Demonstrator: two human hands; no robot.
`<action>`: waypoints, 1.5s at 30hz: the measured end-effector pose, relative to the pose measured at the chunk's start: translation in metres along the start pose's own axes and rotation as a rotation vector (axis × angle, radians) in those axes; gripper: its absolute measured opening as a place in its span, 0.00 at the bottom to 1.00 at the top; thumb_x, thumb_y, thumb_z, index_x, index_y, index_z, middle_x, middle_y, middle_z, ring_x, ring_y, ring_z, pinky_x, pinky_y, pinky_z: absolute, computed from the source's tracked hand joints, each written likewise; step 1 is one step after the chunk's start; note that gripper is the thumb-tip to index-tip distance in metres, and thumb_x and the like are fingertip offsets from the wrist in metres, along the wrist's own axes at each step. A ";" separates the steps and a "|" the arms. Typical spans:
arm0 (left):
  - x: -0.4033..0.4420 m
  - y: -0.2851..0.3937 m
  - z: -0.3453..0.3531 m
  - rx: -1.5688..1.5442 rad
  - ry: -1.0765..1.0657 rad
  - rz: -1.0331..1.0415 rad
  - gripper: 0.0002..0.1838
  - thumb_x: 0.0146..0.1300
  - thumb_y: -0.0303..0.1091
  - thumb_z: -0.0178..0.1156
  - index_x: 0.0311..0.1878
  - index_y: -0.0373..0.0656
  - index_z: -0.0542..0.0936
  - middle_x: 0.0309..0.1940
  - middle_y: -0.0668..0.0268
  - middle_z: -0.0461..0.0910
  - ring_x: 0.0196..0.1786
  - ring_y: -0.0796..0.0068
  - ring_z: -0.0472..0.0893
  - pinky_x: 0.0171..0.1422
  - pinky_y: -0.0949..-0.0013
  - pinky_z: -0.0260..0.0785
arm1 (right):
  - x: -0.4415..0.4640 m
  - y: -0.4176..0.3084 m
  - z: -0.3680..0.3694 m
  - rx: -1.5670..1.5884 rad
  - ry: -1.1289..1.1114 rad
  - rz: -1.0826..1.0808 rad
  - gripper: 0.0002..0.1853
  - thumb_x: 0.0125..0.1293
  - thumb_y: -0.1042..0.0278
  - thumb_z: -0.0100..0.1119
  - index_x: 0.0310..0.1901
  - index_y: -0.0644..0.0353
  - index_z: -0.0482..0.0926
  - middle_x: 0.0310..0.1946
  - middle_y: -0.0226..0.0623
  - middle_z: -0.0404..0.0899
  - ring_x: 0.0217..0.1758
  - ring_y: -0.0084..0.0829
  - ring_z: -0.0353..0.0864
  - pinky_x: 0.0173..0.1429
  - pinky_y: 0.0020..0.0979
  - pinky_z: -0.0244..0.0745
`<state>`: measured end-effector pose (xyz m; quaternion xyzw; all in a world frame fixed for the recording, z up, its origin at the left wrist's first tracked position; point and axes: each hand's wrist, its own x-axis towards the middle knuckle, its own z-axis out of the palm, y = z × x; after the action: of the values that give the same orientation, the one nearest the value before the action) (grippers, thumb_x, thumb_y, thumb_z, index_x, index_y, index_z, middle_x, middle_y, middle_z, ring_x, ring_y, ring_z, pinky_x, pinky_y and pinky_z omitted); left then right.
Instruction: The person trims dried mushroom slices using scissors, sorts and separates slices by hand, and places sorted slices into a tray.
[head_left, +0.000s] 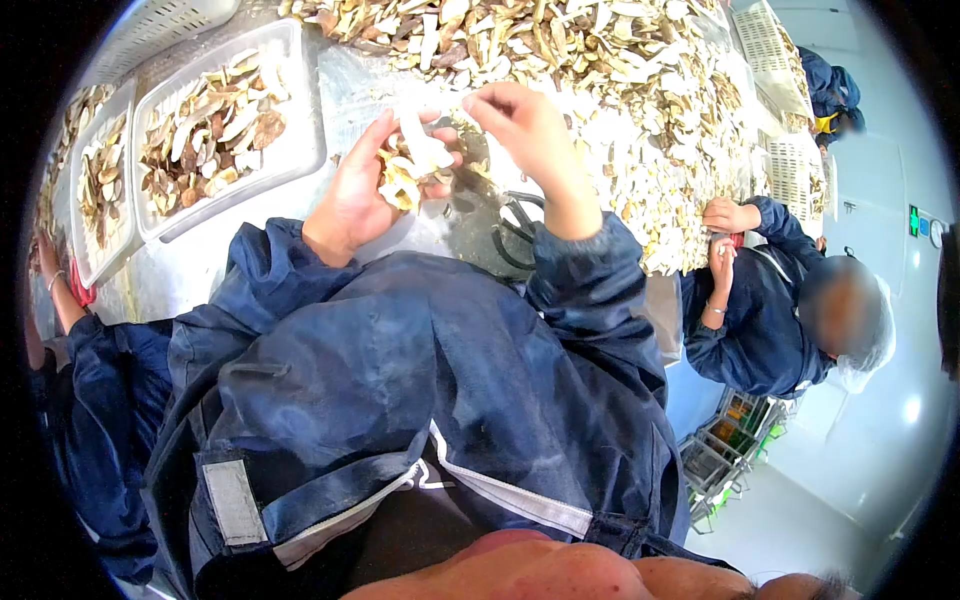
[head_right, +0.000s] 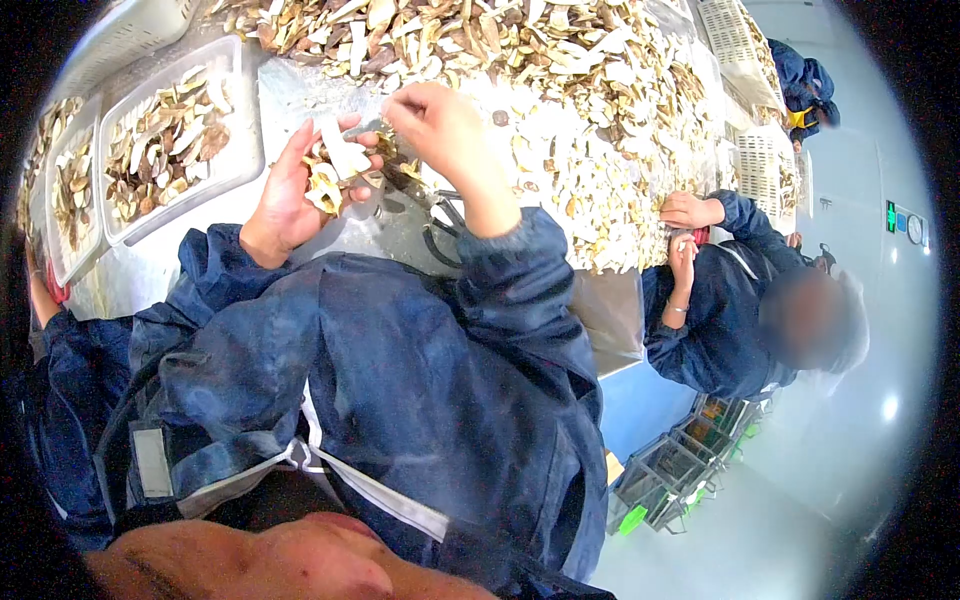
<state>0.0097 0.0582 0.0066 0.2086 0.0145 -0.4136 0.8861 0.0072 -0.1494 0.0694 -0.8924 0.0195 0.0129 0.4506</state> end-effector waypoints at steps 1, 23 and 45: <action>-0.001 0.001 -0.001 0.001 -0.011 -0.001 0.25 0.78 0.52 0.45 0.65 0.44 0.71 0.58 0.56 0.79 0.56 0.59 0.81 0.48 0.59 0.80 | 0.012 0.010 0.007 -0.148 0.094 -0.053 0.13 0.64 0.61 0.66 0.37 0.64 0.86 0.29 0.38 0.85 0.29 0.27 0.81 0.35 0.29 0.73; -0.001 0.000 -0.007 -0.012 -0.038 -0.007 0.24 0.79 0.51 0.42 0.59 0.41 0.75 0.56 0.54 0.80 0.56 0.57 0.82 0.50 0.57 0.80 | 0.039 0.010 0.021 -0.426 0.217 -0.087 0.19 0.62 0.51 0.68 0.38 0.61 0.86 0.30 0.41 0.85 0.33 0.36 0.84 0.38 0.35 0.76; -0.004 0.005 0.001 0.040 0.037 -0.004 0.30 0.77 0.58 0.41 0.63 0.41 0.73 0.56 0.54 0.79 0.55 0.57 0.82 0.46 0.58 0.82 | 0.047 0.024 0.030 -0.564 0.290 -0.268 0.15 0.59 0.58 0.65 0.44 0.57 0.85 0.33 0.45 0.85 0.35 0.46 0.85 0.41 0.42 0.79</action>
<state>0.0107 0.0643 0.0102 0.2340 0.0231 -0.4117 0.8805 0.0532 -0.1405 0.0303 -0.9691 -0.0386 -0.1684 0.1763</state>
